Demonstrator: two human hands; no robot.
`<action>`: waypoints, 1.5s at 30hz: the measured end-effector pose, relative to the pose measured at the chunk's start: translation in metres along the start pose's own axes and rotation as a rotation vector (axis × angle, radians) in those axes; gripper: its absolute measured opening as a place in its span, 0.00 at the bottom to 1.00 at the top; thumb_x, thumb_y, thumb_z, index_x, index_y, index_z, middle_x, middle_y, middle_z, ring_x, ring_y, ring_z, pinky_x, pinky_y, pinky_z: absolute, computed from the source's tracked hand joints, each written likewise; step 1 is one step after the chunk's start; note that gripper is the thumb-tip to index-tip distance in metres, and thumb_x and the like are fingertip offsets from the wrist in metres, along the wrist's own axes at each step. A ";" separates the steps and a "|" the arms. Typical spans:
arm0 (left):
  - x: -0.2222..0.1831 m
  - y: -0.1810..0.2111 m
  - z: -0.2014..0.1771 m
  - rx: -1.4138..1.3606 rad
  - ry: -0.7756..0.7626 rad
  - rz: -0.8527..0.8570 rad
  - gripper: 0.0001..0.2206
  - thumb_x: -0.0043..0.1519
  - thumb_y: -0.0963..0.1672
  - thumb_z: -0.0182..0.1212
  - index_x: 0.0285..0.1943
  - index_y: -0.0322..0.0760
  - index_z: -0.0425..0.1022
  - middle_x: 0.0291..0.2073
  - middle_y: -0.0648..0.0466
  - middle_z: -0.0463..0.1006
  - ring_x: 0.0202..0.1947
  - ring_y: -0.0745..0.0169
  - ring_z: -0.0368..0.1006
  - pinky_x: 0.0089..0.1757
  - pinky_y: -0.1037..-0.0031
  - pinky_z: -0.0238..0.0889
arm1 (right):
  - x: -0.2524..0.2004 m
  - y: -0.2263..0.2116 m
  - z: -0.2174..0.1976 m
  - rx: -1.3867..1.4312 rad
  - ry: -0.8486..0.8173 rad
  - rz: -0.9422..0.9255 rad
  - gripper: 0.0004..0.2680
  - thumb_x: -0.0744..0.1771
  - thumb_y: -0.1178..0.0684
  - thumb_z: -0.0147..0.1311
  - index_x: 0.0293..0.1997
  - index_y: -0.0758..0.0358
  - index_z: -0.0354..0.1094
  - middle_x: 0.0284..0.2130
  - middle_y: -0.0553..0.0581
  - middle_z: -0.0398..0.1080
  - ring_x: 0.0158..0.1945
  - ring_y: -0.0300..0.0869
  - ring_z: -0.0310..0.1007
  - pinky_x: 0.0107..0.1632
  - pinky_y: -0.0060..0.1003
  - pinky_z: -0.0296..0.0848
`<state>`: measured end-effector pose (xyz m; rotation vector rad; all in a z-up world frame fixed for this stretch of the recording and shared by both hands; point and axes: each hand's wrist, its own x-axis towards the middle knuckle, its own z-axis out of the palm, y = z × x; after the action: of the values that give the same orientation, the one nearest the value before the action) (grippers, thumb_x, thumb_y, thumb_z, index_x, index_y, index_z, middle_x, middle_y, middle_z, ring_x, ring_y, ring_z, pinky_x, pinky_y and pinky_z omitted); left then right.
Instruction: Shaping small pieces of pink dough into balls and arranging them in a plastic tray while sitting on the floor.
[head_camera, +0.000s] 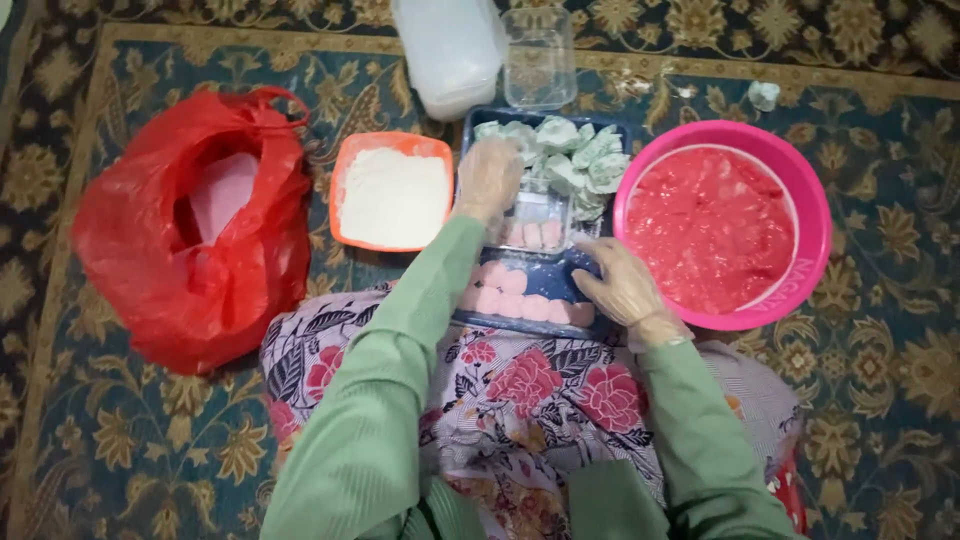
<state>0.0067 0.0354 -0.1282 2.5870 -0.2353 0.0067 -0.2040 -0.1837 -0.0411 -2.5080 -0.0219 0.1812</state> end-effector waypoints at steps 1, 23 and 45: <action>0.001 0.017 -0.011 0.105 0.240 0.091 0.08 0.60 0.48 0.54 0.41 0.47 0.76 0.34 0.52 0.76 0.42 0.51 0.76 0.46 0.60 0.70 | 0.002 0.000 0.000 -0.011 -0.039 -0.008 0.19 0.63 0.42 0.60 0.62 0.43 0.71 0.54 0.56 0.70 0.56 0.55 0.73 0.57 0.54 0.74; 0.015 0.051 -0.093 -0.395 0.026 -0.312 0.10 0.52 0.54 0.55 0.34 0.53 0.72 0.35 0.60 0.71 0.44 0.63 0.72 0.43 0.66 0.70 | 0.018 -0.043 0.059 -0.118 -0.447 -0.098 0.19 0.66 0.41 0.53 0.65 0.43 0.62 0.52 0.57 0.68 0.56 0.57 0.74 0.55 0.52 0.75; -0.143 0.021 -0.048 -1.956 -0.055 -0.340 0.09 0.57 0.34 0.51 0.46 0.25 0.71 0.35 0.48 0.62 0.37 0.58 0.62 0.47 0.54 0.71 | 0.005 -0.056 0.081 -0.306 -0.081 -0.098 0.10 0.64 0.44 0.53 0.46 0.51 0.68 0.41 0.58 0.68 0.43 0.58 0.79 0.44 0.54 0.81</action>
<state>-0.1352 0.0662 -0.0832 0.6432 0.1665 -0.2687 -0.2087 -0.0910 -0.0733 -2.7948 -0.2210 0.2553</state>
